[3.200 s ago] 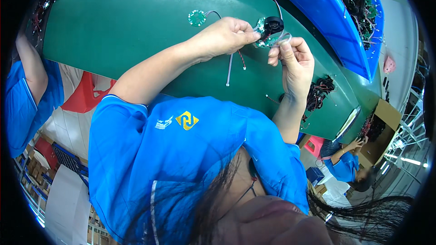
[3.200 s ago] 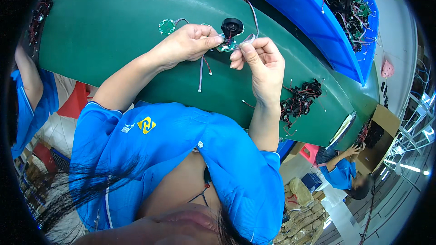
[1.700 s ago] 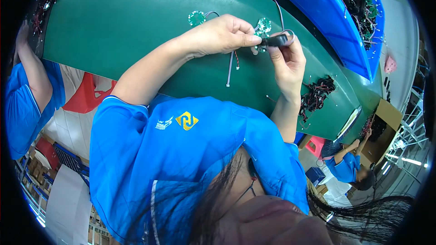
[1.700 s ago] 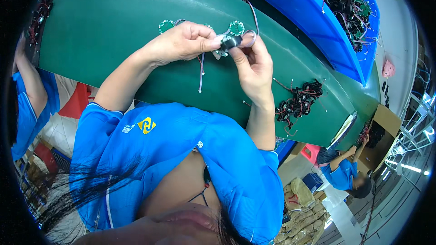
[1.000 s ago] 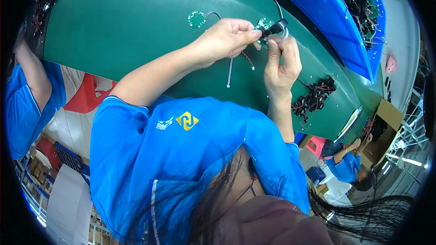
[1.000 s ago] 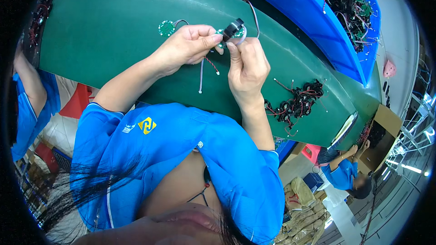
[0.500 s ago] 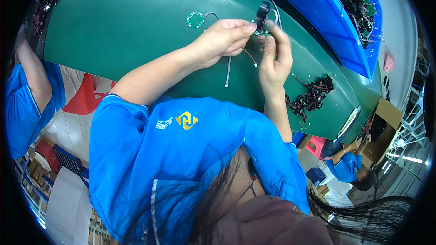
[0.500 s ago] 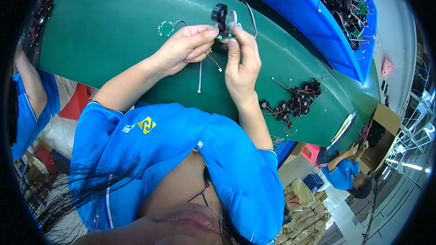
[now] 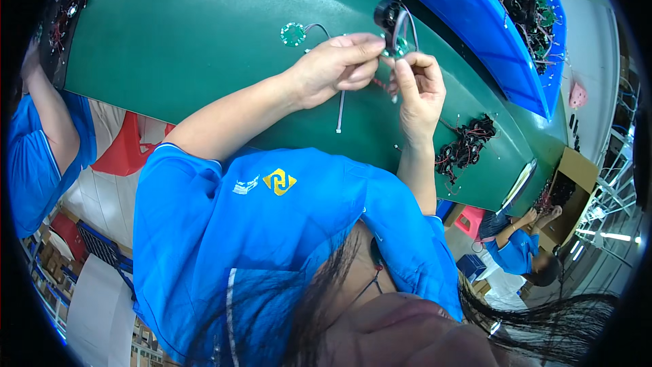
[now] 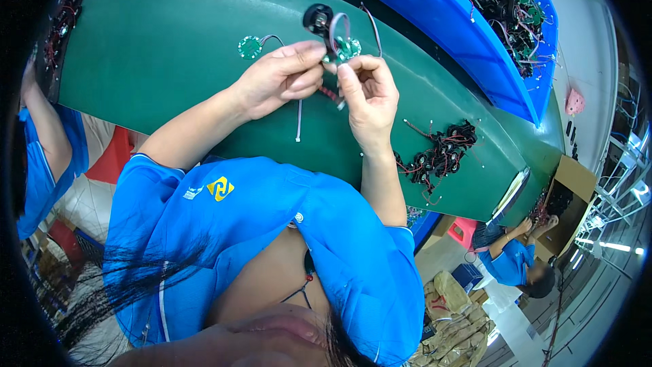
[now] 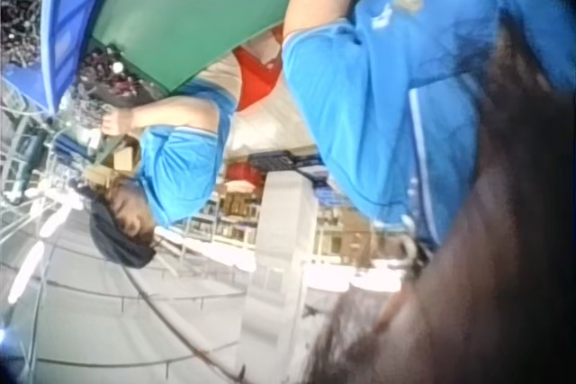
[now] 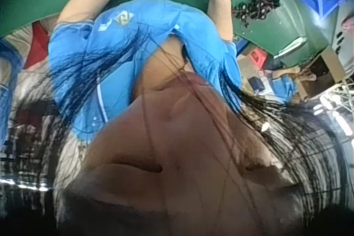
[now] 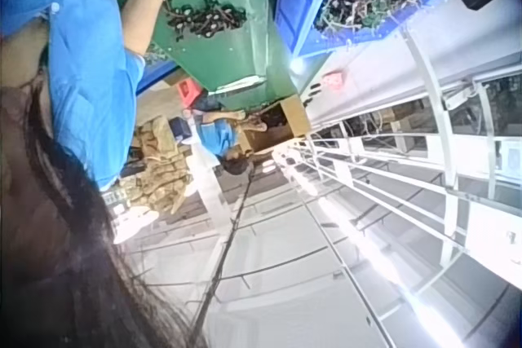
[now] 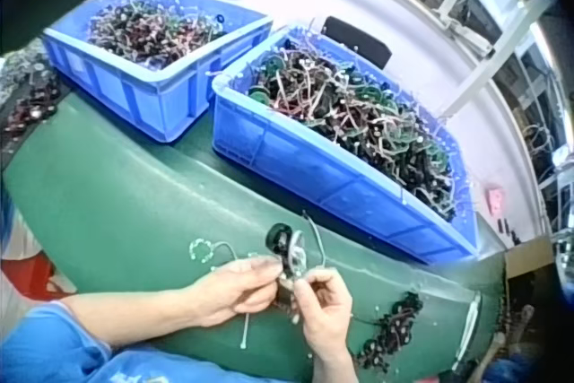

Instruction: Assembling plastic components onto small green circular circuit boards.

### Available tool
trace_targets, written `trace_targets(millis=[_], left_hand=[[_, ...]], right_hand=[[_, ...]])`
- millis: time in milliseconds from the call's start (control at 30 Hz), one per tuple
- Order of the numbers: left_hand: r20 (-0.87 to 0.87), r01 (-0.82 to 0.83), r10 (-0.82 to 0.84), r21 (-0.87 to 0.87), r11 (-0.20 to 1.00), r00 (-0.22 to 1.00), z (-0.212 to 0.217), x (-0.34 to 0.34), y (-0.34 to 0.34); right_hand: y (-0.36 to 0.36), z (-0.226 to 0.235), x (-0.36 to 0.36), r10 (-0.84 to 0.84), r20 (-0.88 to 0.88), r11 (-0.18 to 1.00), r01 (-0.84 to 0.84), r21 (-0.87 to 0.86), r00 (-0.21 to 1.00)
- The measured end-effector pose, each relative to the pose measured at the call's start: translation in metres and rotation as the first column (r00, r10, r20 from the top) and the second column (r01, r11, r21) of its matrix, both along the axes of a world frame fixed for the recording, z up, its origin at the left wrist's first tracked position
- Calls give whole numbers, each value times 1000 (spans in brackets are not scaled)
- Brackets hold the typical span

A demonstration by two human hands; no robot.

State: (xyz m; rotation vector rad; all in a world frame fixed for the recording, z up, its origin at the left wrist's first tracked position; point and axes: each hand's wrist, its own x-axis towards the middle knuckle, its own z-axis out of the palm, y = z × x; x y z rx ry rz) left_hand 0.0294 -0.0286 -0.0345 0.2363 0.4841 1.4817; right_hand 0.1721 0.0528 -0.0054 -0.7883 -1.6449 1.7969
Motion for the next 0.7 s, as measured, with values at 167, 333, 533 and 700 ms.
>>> trace_targets(millis=[167,333,533,700], left_hand=[[11,-274,276,-84,958,961,25,-18,2],[-87,-187,191,51,981,978,15,-25,-1],[-602,-366,425,226,903,676,59,-35,8],[-679,-288,555,476,831,480,145,-58,69]], right_hand=[[6,-7,6,96,512,773,-388,502,854],[-4,-10,6,46,522,624,-432,651,852],[-12,-17,23,77,294,929,-176,325,953],[-9,-21,37,36,271,946,-120,300,962]])
